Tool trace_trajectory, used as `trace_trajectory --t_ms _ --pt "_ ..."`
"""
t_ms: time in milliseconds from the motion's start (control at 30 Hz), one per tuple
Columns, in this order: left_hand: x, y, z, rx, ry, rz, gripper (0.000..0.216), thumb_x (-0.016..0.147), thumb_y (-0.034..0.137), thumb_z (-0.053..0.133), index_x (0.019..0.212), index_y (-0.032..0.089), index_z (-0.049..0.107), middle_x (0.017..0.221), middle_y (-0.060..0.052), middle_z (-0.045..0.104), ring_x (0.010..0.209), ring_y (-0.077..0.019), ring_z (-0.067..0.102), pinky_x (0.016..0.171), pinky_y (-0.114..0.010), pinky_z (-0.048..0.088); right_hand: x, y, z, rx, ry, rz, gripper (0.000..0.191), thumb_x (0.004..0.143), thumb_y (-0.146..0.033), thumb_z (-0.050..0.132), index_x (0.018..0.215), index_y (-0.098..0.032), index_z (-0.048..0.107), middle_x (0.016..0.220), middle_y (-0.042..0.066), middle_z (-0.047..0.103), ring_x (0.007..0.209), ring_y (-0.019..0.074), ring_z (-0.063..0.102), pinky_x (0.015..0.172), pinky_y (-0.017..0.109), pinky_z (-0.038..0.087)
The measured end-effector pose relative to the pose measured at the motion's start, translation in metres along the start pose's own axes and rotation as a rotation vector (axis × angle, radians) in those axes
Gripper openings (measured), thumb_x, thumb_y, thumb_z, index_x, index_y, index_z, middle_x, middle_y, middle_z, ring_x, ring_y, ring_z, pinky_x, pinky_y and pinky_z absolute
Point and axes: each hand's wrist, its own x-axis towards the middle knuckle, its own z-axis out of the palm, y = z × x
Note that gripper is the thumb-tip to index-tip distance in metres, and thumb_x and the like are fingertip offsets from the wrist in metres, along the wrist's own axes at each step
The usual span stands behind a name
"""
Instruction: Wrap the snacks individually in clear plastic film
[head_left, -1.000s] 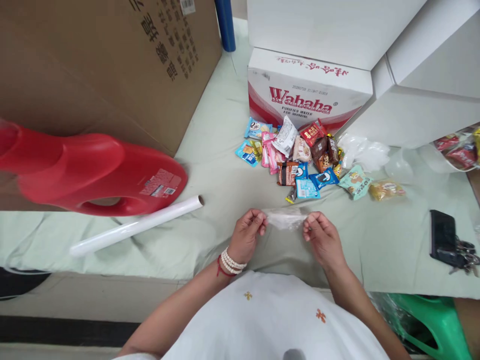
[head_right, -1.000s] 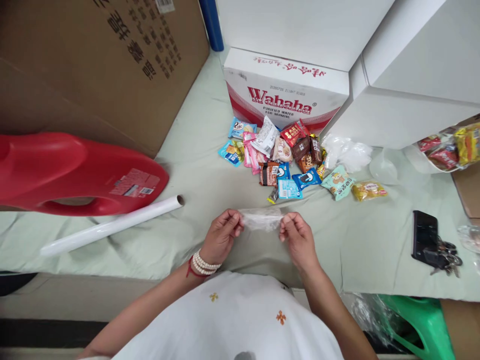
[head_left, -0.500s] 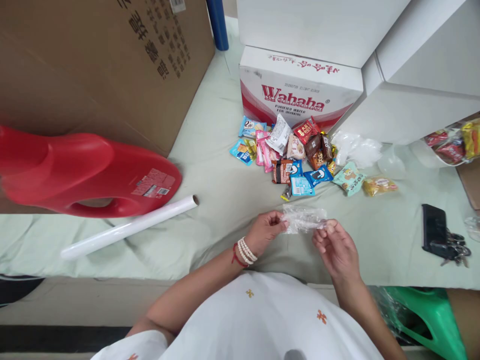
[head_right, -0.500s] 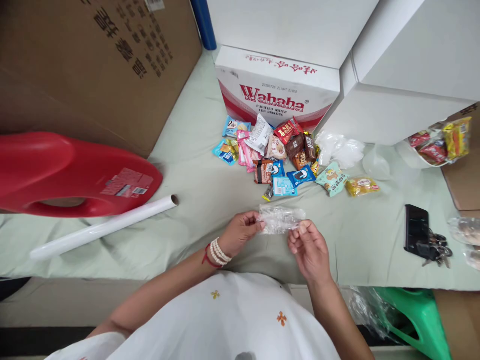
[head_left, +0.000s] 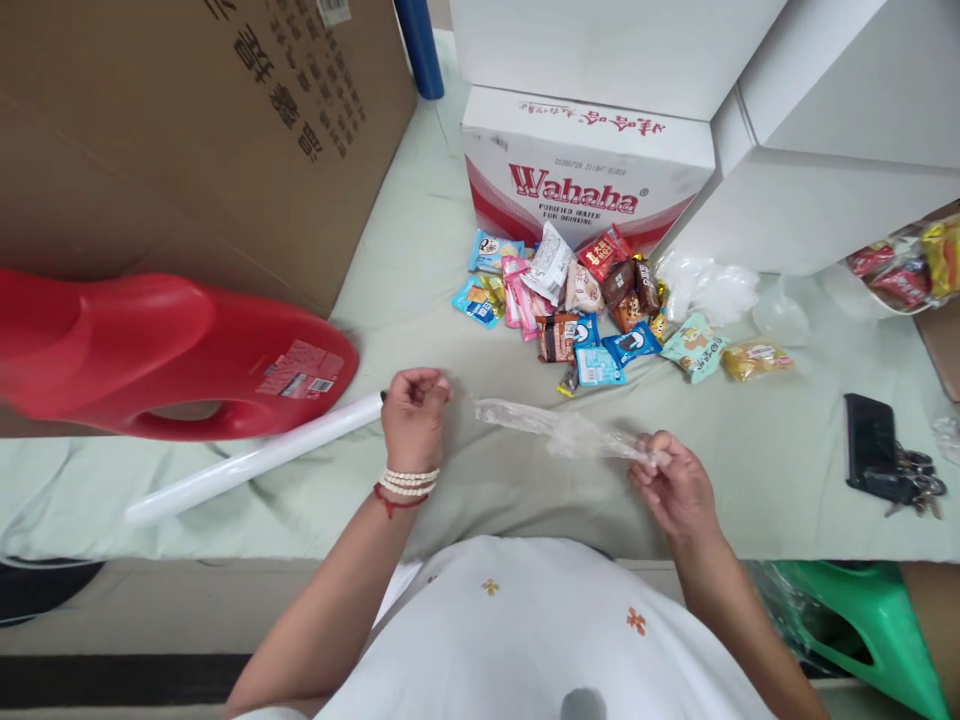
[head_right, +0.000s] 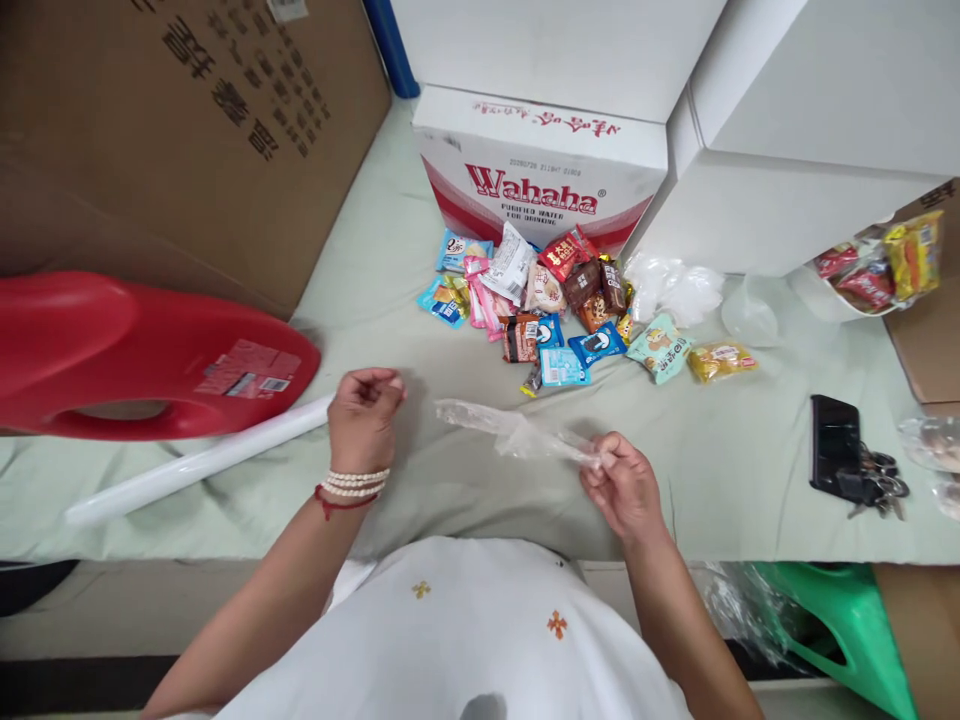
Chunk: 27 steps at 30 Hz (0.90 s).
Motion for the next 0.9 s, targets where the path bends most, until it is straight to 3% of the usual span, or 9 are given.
trace_trajectory --t_ms 67,200,267,367,533,633,733,833,900 --pt "-0.007 0.015 0.000 0.055 -0.078 0.188 0.034 0.079 0.040 0.078 0.105 0.021 0.066 0.100 -0.004 0.066 0.085 -0.0153 0.062 0.078 -0.028 0.051 -0.002 0.007 0.003 -0.167 -0.078 -0.060 0.028 0.088 -0.042 0.073 0.075 -0.022 0.058 0.069 -0.002 0.051 0.050 0.0091 0.042 0.043 0.022 0.033" --pt "-0.045 0.029 0.015 0.249 -0.814 0.498 0.063 0.076 0.052 0.082 0.130 0.025 0.064 0.129 -0.015 0.066 0.110 -0.0283 0.062 0.099 -0.041 0.046 -0.007 0.017 0.004 -0.369 -0.181 -0.111 0.028 0.094 -0.041 0.067 0.076 -0.022 0.058 0.070 -0.002 0.053 0.051 0.0097 0.047 0.052 0.026 0.037" --pt "-0.061 0.020 0.025 0.394 -0.983 0.579 0.052 0.087 0.047 0.072 0.133 0.025 0.064 0.123 -0.015 0.069 0.109 -0.0298 0.061 0.101 -0.045 0.042 -0.011 0.019 0.001 -0.410 -0.180 -0.116 0.029 0.095 -0.042 0.065 0.077 -0.022 0.056 0.070 -0.003 0.052 0.051 0.0103 0.047 0.052 0.026 0.037" --pt "-0.073 -0.005 0.028 0.524 -1.060 0.711 0.032 0.102 0.025 0.046 0.120 0.023 0.071 0.101 -0.013 0.073 0.089 -0.0240 0.062 0.088 -0.041 0.042 -0.020 0.020 -0.010 -0.575 -0.141 -0.112 0.031 0.093 -0.044 0.065 0.074 -0.022 0.055 0.066 -0.003 0.049 0.054 0.0113 0.045 0.053 0.026 0.035" --pt "-0.083 -0.031 0.003 0.603 -1.079 1.036 0.029 0.103 0.015 0.042 0.110 0.020 0.070 0.106 -0.012 0.073 0.089 -0.0213 0.060 0.083 -0.038 0.045 -0.028 0.011 -0.029 -0.890 -0.071 -0.024 0.037 0.096 -0.054 0.056 0.079 -0.022 0.058 0.069 0.000 0.055 0.061 0.0149 0.050 0.056 0.027 0.041" --pt "-0.091 -0.030 -0.002 0.645 -1.040 1.159 0.026 0.102 0.012 0.043 0.113 0.017 0.066 0.107 -0.012 0.071 0.090 -0.0212 0.060 0.081 -0.038 0.048 -0.019 0.005 -0.013 -0.995 0.002 -0.190 0.035 0.096 -0.056 0.055 0.101 -0.022 0.062 0.097 0.007 0.066 0.084 0.0217 0.062 0.070 0.032 0.052" --pt "-0.096 -0.024 0.001 0.701 -1.013 1.239 0.025 0.100 0.010 0.044 0.113 0.016 0.064 0.105 -0.012 0.071 0.088 -0.0209 0.060 0.078 -0.038 0.049 0.002 0.006 0.019 -1.174 -0.098 -0.394 0.039 0.090 -0.053 0.067 0.116 -0.023 0.064 0.116 0.012 0.066 0.109 0.0301 0.059 0.087 0.041 0.053" --pt "-0.097 -0.017 -0.002 0.723 -1.015 1.287 0.022 0.097 0.009 0.046 0.106 0.016 0.065 0.099 -0.011 0.072 0.081 -0.0199 0.061 0.073 -0.037 0.048 0.027 0.012 0.040 -1.195 -0.122 -0.457 0.023 0.093 -0.044 0.062 0.096 -0.023 0.070 0.099 0.010 0.068 0.099 0.0286 0.059 0.087 0.042 0.050" --pt "-0.097 -0.013 -0.011 0.694 -1.048 1.247 0.021 0.095 0.010 0.048 0.103 0.016 0.066 0.097 -0.010 0.073 0.078 -0.0196 0.061 0.070 -0.036 0.048 0.041 0.015 0.044 -1.049 -0.069 -0.388 0.026 0.093 -0.044 0.061 0.082 -0.022 0.068 0.085 0.007 0.064 0.083 0.0230 0.058 0.077 0.036 0.049"
